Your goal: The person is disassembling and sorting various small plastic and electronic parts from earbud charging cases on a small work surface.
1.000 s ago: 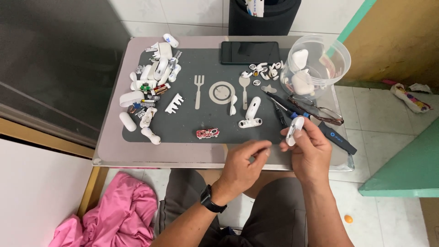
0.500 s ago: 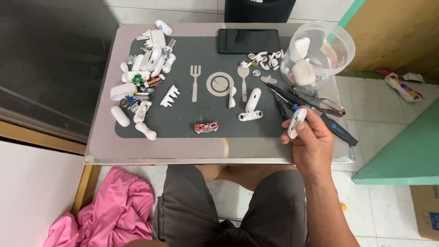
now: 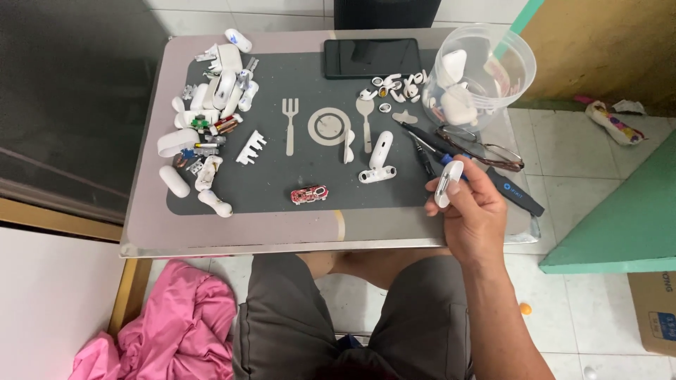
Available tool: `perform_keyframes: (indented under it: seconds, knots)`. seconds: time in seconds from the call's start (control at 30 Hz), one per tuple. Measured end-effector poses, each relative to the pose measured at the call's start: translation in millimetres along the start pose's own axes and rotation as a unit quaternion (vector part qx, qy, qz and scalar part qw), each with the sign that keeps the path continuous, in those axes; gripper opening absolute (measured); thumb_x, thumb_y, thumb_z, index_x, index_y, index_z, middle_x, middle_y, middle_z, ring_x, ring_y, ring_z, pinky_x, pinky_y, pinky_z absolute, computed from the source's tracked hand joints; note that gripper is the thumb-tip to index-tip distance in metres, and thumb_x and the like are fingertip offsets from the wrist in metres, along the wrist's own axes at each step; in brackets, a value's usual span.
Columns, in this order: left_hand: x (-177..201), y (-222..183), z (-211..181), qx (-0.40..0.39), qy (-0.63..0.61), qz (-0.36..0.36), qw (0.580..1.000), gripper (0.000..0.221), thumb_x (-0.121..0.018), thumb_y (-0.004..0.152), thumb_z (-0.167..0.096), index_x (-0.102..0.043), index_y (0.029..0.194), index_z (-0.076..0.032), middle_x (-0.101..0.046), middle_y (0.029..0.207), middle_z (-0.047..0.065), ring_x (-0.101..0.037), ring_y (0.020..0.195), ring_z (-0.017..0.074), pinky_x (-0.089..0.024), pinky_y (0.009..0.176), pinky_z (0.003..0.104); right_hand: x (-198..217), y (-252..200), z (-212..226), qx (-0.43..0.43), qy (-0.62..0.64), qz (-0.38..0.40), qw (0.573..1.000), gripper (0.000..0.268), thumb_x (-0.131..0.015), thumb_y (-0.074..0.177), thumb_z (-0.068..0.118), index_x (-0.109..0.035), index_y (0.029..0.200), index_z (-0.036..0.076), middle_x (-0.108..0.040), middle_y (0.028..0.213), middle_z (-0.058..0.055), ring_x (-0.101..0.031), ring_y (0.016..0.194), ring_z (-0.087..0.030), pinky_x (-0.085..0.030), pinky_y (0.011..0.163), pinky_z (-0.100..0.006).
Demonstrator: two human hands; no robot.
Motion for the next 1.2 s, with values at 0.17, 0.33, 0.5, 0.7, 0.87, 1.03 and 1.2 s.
perform_keyframes:
  seconds: [0.17, 0.33, 0.5, 0.7, 0.87, 1.03, 1.2]
  knots:
    - [-40.8, 30.1, 69.5, -0.025, 0.057, -0.007, 0.998, 0.013, -0.07, 0.091, -0.007, -0.078, 0.1, -0.003, -0.073, 0.092, 0.017, -0.07, 0.089, 0.0351, -0.056, 0.078, 0.041, 1.5, 0.1, 0.9, 0.004, 0.011, -0.008, 1.0, 0.044, -0.06, 0.096, -0.005, -0.059, 0.139, 0.002, -0.067, 0.094, -0.037, -0.074, 0.067, -0.037, -0.067, 0.059, -0.04]
    - [-62.6, 60.2, 141.7, -0.053, 0.12, -0.013, 0.991, 0.015, -0.071, 0.089, -0.006, -0.079, 0.101, -0.004, -0.075, 0.094, 0.019, -0.072, 0.093, 0.0384, -0.058, 0.08, 0.043, -0.9, 0.5, 1.7, -0.006, 0.011, -0.001, 1.0, 0.045, -0.061, 0.095, -0.005, -0.058, 0.139, 0.001, -0.067, 0.093, -0.038, -0.074, 0.066, -0.037, -0.066, 0.059, -0.041]
    - [-80.2, 94.1, 192.0, -0.038, 0.187, 0.002, 0.982, 0.017, -0.077, 0.09, -0.015, -0.08, 0.102, -0.003, -0.073, 0.096, 0.017, -0.068, 0.1, 0.0371, -0.051, 0.093, 0.045, -1.0, 1.0, 0.6, -0.004, 0.019, -0.005, 1.0, 0.045, -0.061, 0.095, -0.004, -0.057, 0.139, 0.0, -0.068, 0.093, -0.038, -0.075, 0.065, -0.037, -0.066, 0.057, -0.04]
    - [-135.8, 128.8, 210.2, -0.016, 0.242, 0.144, 0.959, 0.039, -0.075, 0.087, -0.026, -0.073, 0.119, -0.004, -0.072, 0.089, 0.018, -0.07, 0.092, 0.0376, -0.049, 0.088, 0.051, -3.6, 1.1, 1.2, -0.002, 0.016, 0.001, 1.0, 0.044, -0.061, 0.095, -0.004, -0.057, 0.138, 0.0, -0.069, 0.093, -0.036, -0.076, 0.066, -0.037, -0.067, 0.056, -0.038]
    - [-158.3, 142.3, 227.8, 0.045, 0.188, 0.256, 0.947, 0.05, -0.071, 0.086, -0.012, -0.065, 0.133, 0.004, -0.073, 0.096, 0.027, -0.071, 0.092, 0.0444, -0.053, 0.085, 0.052, -2.9, 0.8, 0.3, 0.008, 0.023, 0.001, 1.0, 0.044, -0.061, 0.094, -0.005, -0.057, 0.138, -0.001, -0.069, 0.093, -0.036, -0.076, 0.066, -0.038, -0.067, 0.054, -0.038]
    - [-145.4, 157.2, 189.9, 0.017, 0.159, 0.262, 0.952, 0.038, -0.07, 0.087, -0.014, -0.069, 0.123, -0.006, -0.074, 0.091, 0.022, -0.073, 0.088, 0.0451, -0.056, 0.078, 0.057, -1.8, 3.0, 0.5, 0.018, 0.023, -0.016, 0.999, 0.043, -0.062, 0.094, -0.003, -0.057, 0.137, 0.0, -0.069, 0.093, -0.036, -0.076, 0.066, -0.037, -0.066, 0.054, -0.037]
    - [-169.2, 100.6, 159.6, -0.064, 0.208, 0.232, 0.948, 0.026, -0.068, 0.084, -0.015, -0.07, 0.11, -0.01, -0.072, 0.079, 0.016, -0.074, 0.074, 0.0402, -0.057, 0.063, 0.053, 4.6, 1.9, 1.5, 0.038, 0.027, -0.059, 0.997, 0.041, -0.062, 0.096, 0.0, -0.059, 0.137, 0.003, -0.069, 0.093, -0.035, -0.075, 0.065, -0.035, -0.066, 0.055, -0.037]
Point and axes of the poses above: each hand's wrist, its own y-axis towards the middle knuckle, its own x-axis out of the back of the hand, z = x × y, the point moved 5 cm from there along y, towards the middle knuckle
